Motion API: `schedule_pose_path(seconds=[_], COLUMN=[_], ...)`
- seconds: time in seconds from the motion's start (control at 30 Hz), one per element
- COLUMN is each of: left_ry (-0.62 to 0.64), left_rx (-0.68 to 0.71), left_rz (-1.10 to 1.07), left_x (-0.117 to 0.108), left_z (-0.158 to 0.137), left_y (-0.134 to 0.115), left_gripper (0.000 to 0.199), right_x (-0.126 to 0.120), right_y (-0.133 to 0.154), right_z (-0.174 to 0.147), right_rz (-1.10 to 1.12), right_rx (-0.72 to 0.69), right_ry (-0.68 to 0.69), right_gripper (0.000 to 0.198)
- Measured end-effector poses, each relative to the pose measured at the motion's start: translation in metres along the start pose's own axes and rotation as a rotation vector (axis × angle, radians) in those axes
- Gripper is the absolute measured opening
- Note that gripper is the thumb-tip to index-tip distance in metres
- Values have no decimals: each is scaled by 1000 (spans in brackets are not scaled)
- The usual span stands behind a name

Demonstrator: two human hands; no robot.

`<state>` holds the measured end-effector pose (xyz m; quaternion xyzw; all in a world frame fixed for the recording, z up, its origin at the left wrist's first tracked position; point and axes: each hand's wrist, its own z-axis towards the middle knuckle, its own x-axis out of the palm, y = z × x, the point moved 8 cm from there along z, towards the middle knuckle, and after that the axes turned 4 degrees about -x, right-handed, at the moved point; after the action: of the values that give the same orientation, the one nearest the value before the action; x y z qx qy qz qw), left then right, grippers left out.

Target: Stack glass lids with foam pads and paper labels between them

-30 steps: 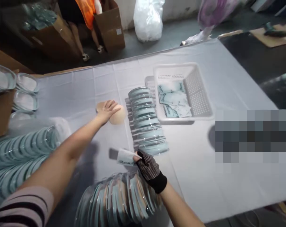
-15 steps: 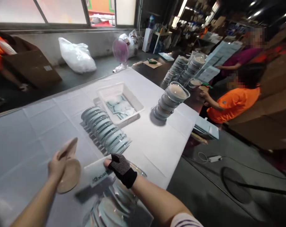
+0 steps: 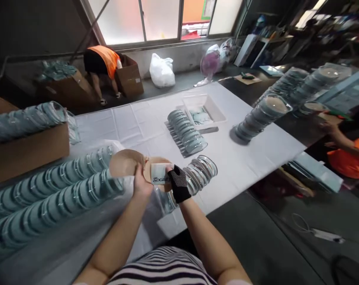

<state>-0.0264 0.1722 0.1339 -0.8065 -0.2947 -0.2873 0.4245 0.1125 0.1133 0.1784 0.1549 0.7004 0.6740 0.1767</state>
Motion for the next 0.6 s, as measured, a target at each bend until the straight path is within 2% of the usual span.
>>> schedule_pose_path(seconds=[0.13,0.17,0.23,0.33,0.47,0.53,0.6], left_ry=[91,90,48,6,58,43,19], left_rx=[118,148,176,205,334,330,328], left_rz=[153,192,242,249,304,342,356], left_x=[2,0,-6,-12,-4,-2,0], left_z=[-66,-75,-84,-87,-96,-99,-101], left_y=[-2,-4,-7,-13,-26,-26,-22], left_gripper=[53,57,59,54,54,54,56], right_x=[10,15,21,19,12,4,0], right_y=[46,55,68,73,68,61,50], right_z=[-36,-44,-55,-65,-80,-86,-85], right_rz=[-399,-444,-465,-463,-407,-286,-166], right_rx=[-413,-502,-591,-573,-509,-468,-368], right_ry=[-188,-195,-202,-279,-336,-357,-307], right_gripper=[23,23,24,20,16,25,41])
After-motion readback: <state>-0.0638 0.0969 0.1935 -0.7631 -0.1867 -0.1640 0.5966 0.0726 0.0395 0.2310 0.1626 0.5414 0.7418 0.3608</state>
